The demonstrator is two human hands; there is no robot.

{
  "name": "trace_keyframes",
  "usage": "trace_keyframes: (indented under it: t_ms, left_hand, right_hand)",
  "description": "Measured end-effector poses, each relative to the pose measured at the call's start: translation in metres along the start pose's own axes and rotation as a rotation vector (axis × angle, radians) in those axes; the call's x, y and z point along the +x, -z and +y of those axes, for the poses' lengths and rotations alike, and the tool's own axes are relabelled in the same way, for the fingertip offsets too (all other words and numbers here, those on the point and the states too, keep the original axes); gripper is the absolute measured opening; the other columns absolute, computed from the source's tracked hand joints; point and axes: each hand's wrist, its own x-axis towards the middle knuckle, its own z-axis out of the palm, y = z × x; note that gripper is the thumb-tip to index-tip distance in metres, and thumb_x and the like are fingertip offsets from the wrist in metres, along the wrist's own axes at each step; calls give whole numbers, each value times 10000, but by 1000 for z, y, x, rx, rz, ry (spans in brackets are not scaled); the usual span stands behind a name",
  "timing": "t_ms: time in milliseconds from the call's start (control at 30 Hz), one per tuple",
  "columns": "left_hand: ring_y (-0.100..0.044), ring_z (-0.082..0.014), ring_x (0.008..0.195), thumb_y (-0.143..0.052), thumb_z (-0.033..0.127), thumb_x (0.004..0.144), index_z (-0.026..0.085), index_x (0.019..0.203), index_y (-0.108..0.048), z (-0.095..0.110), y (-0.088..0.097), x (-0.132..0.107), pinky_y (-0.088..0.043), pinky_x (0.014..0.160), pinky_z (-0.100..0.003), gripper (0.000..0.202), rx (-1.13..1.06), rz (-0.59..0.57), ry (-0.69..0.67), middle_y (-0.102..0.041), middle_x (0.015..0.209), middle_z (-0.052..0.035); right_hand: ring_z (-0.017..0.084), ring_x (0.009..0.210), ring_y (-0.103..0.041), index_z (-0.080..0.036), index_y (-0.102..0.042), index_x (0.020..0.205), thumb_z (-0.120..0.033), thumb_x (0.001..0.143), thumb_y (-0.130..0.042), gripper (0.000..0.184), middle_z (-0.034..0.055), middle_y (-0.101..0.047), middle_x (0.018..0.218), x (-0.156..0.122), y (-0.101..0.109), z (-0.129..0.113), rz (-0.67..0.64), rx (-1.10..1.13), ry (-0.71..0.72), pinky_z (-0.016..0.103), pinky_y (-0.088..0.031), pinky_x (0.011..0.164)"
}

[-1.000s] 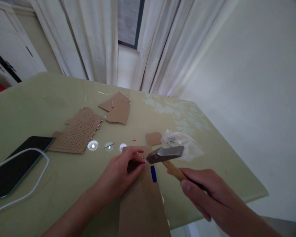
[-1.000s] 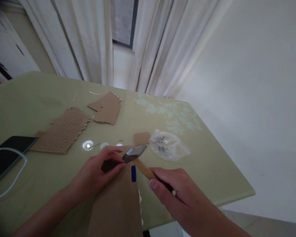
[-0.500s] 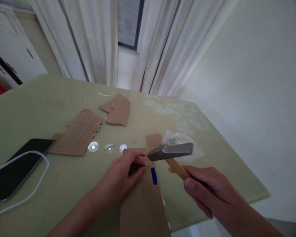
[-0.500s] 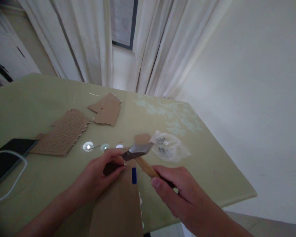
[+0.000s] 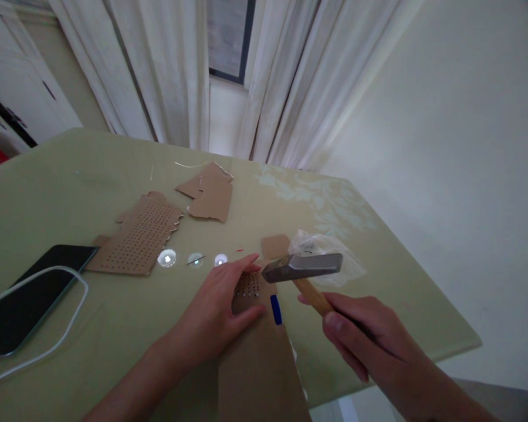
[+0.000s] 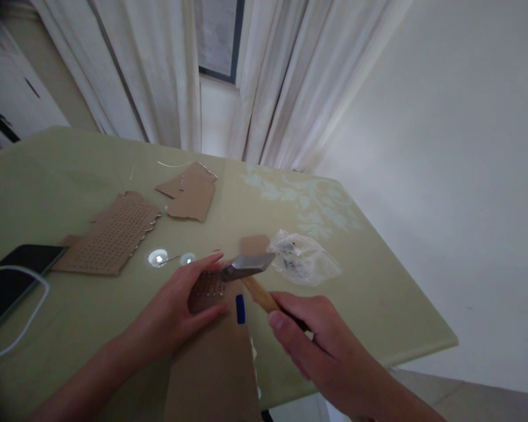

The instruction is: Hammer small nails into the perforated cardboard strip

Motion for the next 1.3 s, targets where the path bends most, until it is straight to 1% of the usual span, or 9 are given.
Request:
trace_keyframes:
  t_ms: [200,400,533,700,867,1000,1100,1200,1300]
  left_hand:
    - [-704,-343,1363,-837,283,909,326,1596,-524,-3,-1,-1,-555,1186,-566,756,-20,4,-17,-739,1484,-106]
    - [-713,-339,1362,-847,292,899,315,1588,-542,-1,0,-1,-565,1188,-564,754,-39,10,1,-743,1484,-114]
    - [-709,-347,1369,-846,281,890,306,1568,-569,-1,0,-1,-561,1195,-574,732,-31,20,-8,-723,1519,-131]
    - [-715,-348,1351,-829,264,892,308,1556,-588,1,0,-1,-569,1186,-575,708,-50,20,0,-735,1495,-129]
    - [-702,-342,1371,-811,247,904,306,1558,-575,-2,0,-1,-576,1178,-558,698,-56,19,-16,-706,1537,-131]
    - [-679,-349,1389,-810,243,911,313,1561,-552,-3,-3,-3,-550,1197,-580,703,-46,8,-12,-703,1529,-126]
    - [-683,-329,1376,-809,245,924,335,1565,-534,0,-4,-5,-559,1184,-544,704,-56,15,-20,-700,1526,-106]
    - [-666,-298,1399,-786,306,977,343,1563,-534,0,6,-4,-556,1181,-476,639,-91,71,-48,-678,1555,-87]
    - [-726,-245,1192,-680,424,1063,298,1417,-636,-12,31,2,-606,1009,-378,378,-78,330,46,-750,1387,-74]
  right_hand:
    - [113,499,-439,-219,-616,838,-562,1172,-501,492,-70,-495,569,7,-15,9,-115,-21,-59,260,-318,515]
    - [110,476,-403,-214,-670,990,-574,1175,-498,439,-89,-474,569,6,-14,14,-79,38,-56,266,-312,522]
    - [118,491,-411,-220,-629,864,-615,1162,-499,512,-75,-465,561,8,-17,14,-108,33,-103,264,-297,510]
    - [120,514,-430,-211,-686,973,-608,1151,-529,463,-71,-485,599,11,-21,14,-99,26,-57,259,-333,535]
    - [105,475,-398,-213,-637,890,-635,1154,-499,517,-74,-471,567,14,-26,17,-114,88,-92,251,-277,480]
    - [92,443,-400,-208,-622,866,-625,1152,-514,517,-79,-473,551,18,-27,16,-139,126,-95,235,-274,452]
    - [81,437,-406,-195,-625,832,-616,1148,-532,535,-78,-475,553,20,-23,15,-158,142,-96,219,-282,435]
    - [68,445,-399,-161,-706,911,-575,1136,-598,483,-81,-475,556,24,-15,20,-23,228,-38,197,-287,435]
    - [53,401,-409,-143,-778,1151,-563,1089,-683,435,-73,-531,630,40,-13,32,279,502,65,180,-292,376]
